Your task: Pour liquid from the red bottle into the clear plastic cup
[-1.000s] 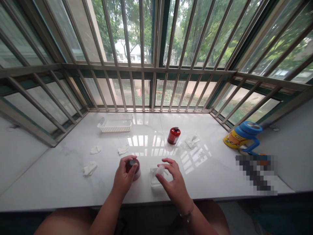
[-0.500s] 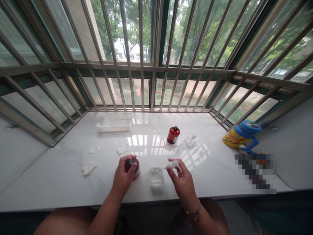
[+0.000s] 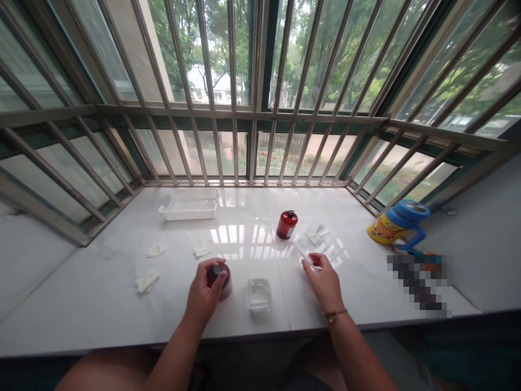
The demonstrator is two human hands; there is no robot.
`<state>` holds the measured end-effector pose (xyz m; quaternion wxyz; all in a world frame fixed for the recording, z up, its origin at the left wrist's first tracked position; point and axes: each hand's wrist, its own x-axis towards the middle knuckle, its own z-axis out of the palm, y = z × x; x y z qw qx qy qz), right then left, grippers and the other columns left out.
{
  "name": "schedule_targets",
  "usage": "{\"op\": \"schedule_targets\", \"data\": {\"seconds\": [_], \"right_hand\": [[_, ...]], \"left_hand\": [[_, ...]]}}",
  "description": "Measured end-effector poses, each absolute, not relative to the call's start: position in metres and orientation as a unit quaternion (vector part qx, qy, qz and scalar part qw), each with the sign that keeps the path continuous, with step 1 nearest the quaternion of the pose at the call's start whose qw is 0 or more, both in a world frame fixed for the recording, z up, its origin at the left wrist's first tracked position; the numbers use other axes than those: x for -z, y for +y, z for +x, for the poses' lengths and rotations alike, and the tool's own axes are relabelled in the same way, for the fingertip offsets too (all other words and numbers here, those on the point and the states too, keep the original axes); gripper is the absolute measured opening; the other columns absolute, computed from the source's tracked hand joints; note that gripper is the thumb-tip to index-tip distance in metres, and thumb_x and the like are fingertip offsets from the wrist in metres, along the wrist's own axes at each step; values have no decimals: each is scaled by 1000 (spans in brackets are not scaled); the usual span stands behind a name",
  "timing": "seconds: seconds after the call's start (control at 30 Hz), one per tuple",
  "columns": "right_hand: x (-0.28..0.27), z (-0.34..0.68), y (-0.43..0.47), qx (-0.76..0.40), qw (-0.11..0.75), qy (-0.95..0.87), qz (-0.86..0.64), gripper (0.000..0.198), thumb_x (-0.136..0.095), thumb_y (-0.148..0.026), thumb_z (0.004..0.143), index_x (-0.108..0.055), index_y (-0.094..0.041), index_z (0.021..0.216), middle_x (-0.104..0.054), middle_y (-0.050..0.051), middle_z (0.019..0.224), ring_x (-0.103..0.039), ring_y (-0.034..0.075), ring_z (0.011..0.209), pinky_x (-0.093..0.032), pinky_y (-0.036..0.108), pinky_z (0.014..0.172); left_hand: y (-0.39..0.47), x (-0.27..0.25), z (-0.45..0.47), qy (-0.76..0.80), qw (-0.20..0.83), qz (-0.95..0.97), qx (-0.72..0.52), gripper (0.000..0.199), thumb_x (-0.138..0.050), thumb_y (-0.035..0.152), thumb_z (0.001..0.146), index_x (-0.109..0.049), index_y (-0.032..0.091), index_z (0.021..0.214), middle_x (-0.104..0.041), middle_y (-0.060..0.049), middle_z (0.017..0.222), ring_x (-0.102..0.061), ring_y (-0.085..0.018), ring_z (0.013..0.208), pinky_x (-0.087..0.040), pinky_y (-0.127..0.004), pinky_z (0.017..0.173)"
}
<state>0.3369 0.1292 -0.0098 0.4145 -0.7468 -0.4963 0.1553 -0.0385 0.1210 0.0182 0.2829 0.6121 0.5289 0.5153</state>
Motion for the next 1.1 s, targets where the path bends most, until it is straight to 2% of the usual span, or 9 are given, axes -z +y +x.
{"op": "schedule_targets", "data": {"seconds": [0.2,0.43,0.6,0.7,0.77,0.83,0.9,1.0,1.1], "right_hand": [[14,365,161,-95,339,-508,-786,32,-66,-46,90,-67,-23,112,-77,12,107,-69,31,102,-50,39,86],[8,364,191,-65,290,-532,-793,25,-68,-39,92,-70,-20,108,-76,13,100,-68,30,96,-48,38,82],[-12,339,181,-24,330,-569,-753,31,-62,-37,97,-68,-14,116,-71,21,118,-62,36,114,-47,50,102],[-32,298,160,-29,359,-633,-685,28,-57,-41,104,-69,-19,114,-72,15,118,-62,31,117,-45,47,110],[-49,262,144,-53,373,-687,-622,25,-57,-44,106,-70,-24,114,-73,8,112,-65,26,109,-51,41,104],[-68,223,129,-118,412,-739,-520,22,-58,-38,108,-70,-24,120,-72,8,105,-66,25,101,-53,40,95],[-85,188,120,-157,410,-770,-462,23,-62,-35,107,-69,-24,126,-71,6,100,-66,24,96,-54,39,92],[-100,147,118,-182,344,-808,-442,32,-73,-35,102,-68,-26,132,-69,5,99,-66,24,94,-54,37,85],[-103,124,125,-164,278,-830,-454,33,-80,-39,96,-70,-23,124,-68,6,100,-65,26,94,-54,37,83]], "left_hand": [[123,-15,-40,531,293,609,-512,35,-67,54,99,-59,27,120,-72,-10,131,-68,-29,124,-53,-50,111],[122,-19,-39,534,303,601,-513,35,-70,54,97,-60,27,118,-72,-10,129,-67,-30,126,-50,-50,114],[119,-26,-38,560,305,601,-482,40,-71,56,96,-67,27,122,-73,-9,128,-71,-30,118,-55,-47,107],[121,-27,-38,539,297,611,-498,33,-71,53,96,-69,26,116,-74,-10,126,-70,-30,122,-53,-48,111],[122,-27,-37,529,293,612,-510,30,-72,51,96,-68,25,111,-74,-10,126,-69,-31,124,-53,-49,112],[122,-26,-35,527,291,609,-516,29,-74,48,94,-67,25,110,-74,-10,127,-69,-31,125,-52,-49,113],[121,-28,-34,522,304,603,-520,30,-76,46,92,-66,25,111,-74,-9,125,-71,-30,119,-55,-48,110],[120,-30,-33,534,325,582,-520,36,-78,43,86,-65,25,114,-76,-7,117,-76,-28,101,-64,-43,93],[120,-28,-36,576,283,581,-501,41,-78,34,77,-66,24,115,-78,-6,111,-77,-30,98,-66,-42,84]]}}
